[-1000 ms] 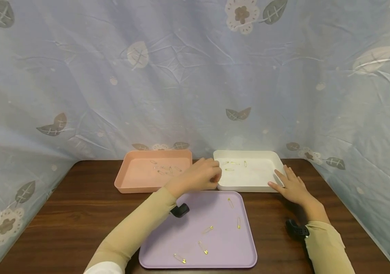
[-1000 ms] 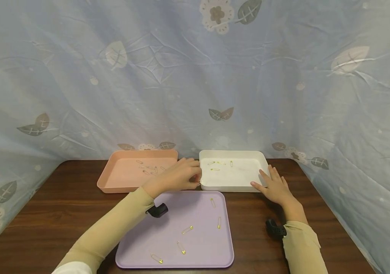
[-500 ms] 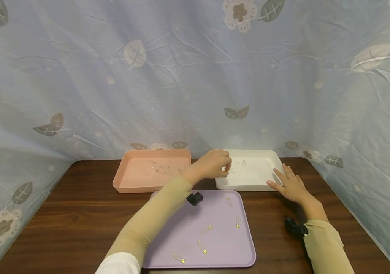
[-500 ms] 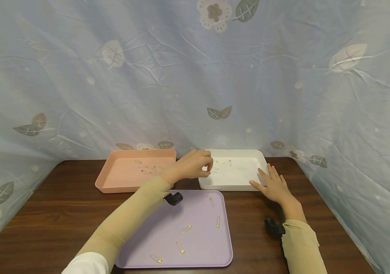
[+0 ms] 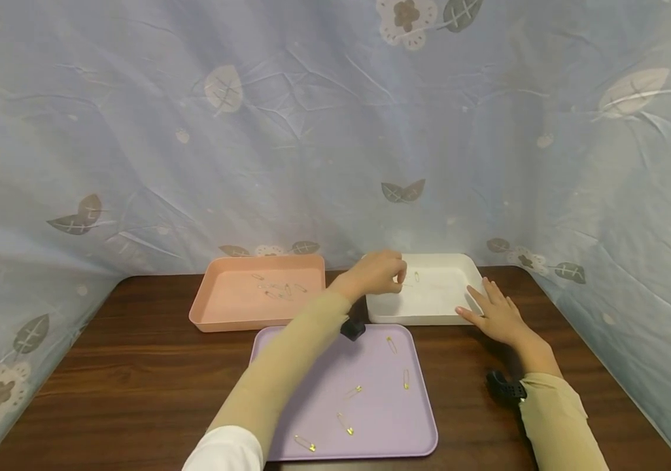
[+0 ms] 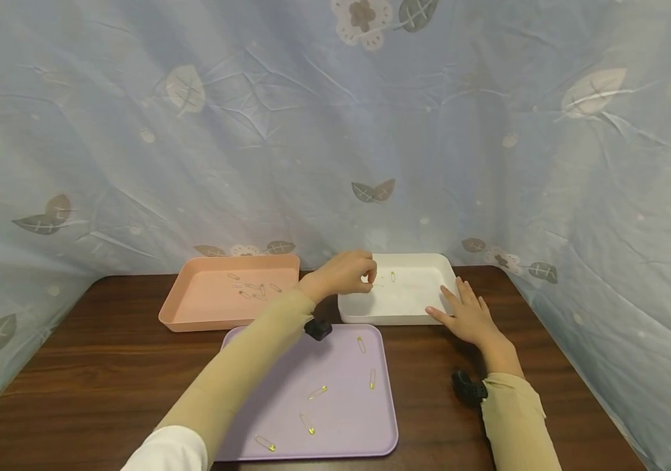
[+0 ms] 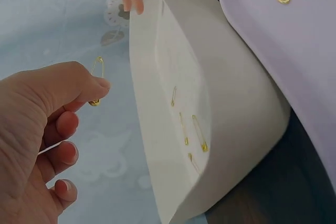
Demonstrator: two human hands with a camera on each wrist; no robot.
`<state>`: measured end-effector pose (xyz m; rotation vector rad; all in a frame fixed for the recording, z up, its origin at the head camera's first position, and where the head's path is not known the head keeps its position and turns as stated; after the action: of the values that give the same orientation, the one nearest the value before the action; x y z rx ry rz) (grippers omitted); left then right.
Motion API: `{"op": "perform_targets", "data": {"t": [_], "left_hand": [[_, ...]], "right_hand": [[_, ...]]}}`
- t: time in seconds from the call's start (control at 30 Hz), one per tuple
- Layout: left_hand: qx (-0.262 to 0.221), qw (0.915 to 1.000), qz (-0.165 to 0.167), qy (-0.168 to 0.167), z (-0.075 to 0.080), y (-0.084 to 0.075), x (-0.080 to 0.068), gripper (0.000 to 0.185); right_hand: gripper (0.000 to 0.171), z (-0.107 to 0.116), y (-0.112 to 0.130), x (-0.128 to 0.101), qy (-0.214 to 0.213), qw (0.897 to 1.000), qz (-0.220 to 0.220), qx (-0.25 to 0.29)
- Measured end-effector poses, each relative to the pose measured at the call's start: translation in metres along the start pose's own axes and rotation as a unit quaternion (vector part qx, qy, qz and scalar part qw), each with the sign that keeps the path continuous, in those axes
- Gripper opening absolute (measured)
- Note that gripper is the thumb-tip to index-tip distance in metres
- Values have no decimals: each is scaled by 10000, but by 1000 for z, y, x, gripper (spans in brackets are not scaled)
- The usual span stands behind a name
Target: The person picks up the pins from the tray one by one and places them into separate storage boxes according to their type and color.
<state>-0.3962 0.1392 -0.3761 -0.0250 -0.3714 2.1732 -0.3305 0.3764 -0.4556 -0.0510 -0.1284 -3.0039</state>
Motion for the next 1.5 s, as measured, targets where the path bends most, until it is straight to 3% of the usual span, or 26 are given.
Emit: {"op": "perform_targets", "data": {"t": [0.17,0.7,0.93,1.13,1.5], "left_hand": [[-37,10000,17,90,-2,-1,10,6],[-905,9946,441,237,-13,8,36,5],[-784,9957,479,145,-18,7,45,7],[-618,9971,432,71,-19,7,45,9],[-604,9979,248,27,-10,-1,33,10]], "right_hand": [[78,2,2,1,-18,10000,12,10],[78,2,3,3,17,10000,1,-12],[78,2,4,1,18,10000,-30,-16],[78,2,5,1,46,10000,-39,-14],[78,2,1,-2,23,10000,-59,-32]]}}
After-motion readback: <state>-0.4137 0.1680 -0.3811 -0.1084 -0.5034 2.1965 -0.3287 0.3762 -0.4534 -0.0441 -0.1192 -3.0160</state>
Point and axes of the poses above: each hand's wrist, its own x-axis towards the middle knuckle, its own z-axis out of the back of the hand, y = z × x, the point moved 6 cm from there along x, towards the middle knuckle, and after that the axes turned 13 degrees about -x, right-handed, at the moved point
